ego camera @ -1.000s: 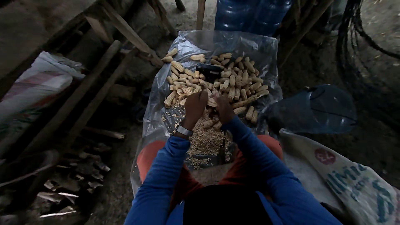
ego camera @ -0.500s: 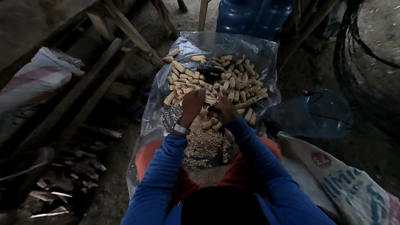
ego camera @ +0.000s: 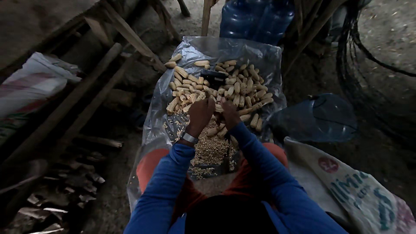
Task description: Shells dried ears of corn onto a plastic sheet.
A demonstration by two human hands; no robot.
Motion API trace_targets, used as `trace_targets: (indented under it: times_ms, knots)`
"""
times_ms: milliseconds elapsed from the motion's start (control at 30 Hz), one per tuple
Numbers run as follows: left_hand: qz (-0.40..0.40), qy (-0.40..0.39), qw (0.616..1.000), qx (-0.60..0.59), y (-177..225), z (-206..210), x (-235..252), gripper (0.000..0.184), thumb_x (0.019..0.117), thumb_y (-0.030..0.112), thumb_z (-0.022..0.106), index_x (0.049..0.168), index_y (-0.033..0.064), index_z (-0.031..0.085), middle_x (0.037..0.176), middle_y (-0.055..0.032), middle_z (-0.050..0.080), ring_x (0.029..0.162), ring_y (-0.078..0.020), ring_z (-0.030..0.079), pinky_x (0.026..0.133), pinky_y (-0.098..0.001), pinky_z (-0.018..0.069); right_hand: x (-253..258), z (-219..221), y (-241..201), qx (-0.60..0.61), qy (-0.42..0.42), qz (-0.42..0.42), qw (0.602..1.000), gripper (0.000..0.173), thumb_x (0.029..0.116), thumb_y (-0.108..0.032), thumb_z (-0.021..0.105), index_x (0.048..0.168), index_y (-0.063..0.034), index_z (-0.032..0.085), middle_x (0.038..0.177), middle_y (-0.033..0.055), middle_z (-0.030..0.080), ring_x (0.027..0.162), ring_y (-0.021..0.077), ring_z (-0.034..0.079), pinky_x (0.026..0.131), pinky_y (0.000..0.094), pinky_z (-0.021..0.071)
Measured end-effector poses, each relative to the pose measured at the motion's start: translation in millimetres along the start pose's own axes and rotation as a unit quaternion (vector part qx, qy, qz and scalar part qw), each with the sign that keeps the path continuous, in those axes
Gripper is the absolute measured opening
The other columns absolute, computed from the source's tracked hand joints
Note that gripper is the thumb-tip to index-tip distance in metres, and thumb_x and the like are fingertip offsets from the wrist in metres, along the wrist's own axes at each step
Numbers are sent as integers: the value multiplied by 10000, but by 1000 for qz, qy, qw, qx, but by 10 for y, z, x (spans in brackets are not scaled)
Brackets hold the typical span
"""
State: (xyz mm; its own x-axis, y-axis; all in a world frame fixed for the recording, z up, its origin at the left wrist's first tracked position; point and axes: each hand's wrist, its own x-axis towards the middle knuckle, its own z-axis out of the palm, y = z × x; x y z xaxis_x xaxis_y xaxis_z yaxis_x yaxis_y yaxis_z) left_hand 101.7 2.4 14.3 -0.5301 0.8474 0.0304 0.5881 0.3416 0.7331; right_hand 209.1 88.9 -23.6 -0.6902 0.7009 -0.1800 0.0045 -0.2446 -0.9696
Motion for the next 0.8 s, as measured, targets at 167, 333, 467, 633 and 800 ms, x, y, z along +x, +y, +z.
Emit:
trace_targets:
  times_ms: [167, 333, 467, 633, 800]
  knots:
    - [17, 21, 999, 22, -20, 31, -23, 601, 1123, 365, 295, 842, -34, 645, 756, -234, 623, 764, -434, 655, 663, -619, 499, -3, -3, 51, -48, -5, -60, 997, 268, 1097, -289, 371, 1148, -92, 546, 711, -17, 523, 491, 60, 461, 452, 241, 449]
    - [68, -31, 996, -40, -64, 85, -33, 597, 1118, 426, 333, 930, -31, 667, 722, -196, 594, 688, -376, 619, 645, -579, 495, 74, -5, 99, -45, 113, -37, 992, 349, 1087, -303, 395, 1128, -41, 621, 729, 8, 555, 492, 76, 458, 455, 269, 446]
    - [86, -118, 986, -86, -98, -30, 25, 511, 1055, 464, 516, 1008, -11, 696, 764, -166, 624, 685, -311, 613, 658, -531, 504, 101, -92, 46, -102, 85, -43, 990, 483, 1113, -386, 301, 1011, -32, 614, 639, -9, 510, 473, 75, 436, 443, 272, 422]
    - [-22, -98, 986, -136, -37, 38, -9, 549, 1111, 379, 381, 885, -32, 665, 730, -162, 579, 653, -288, 571, 634, -505, 481, 22, -84, -39, -210, 68, -122, 968, 522, 1117, -349, 294, 1020, 21, 649, 755, 55, 584, 618, 116, 540, 593, 344, 506]
    - [-162, -123, 908, -366, -55, 104, -1, 437, 1104, 439, 371, 894, 105, 559, 600, 22, 449, 437, -56, 359, 415, -203, 322, 3, -168, -67, -311, -20, -195, 930, 406, 1077, -335, 435, 1027, 28, 609, 704, 71, 562, 556, 150, 536, 544, 373, 496]
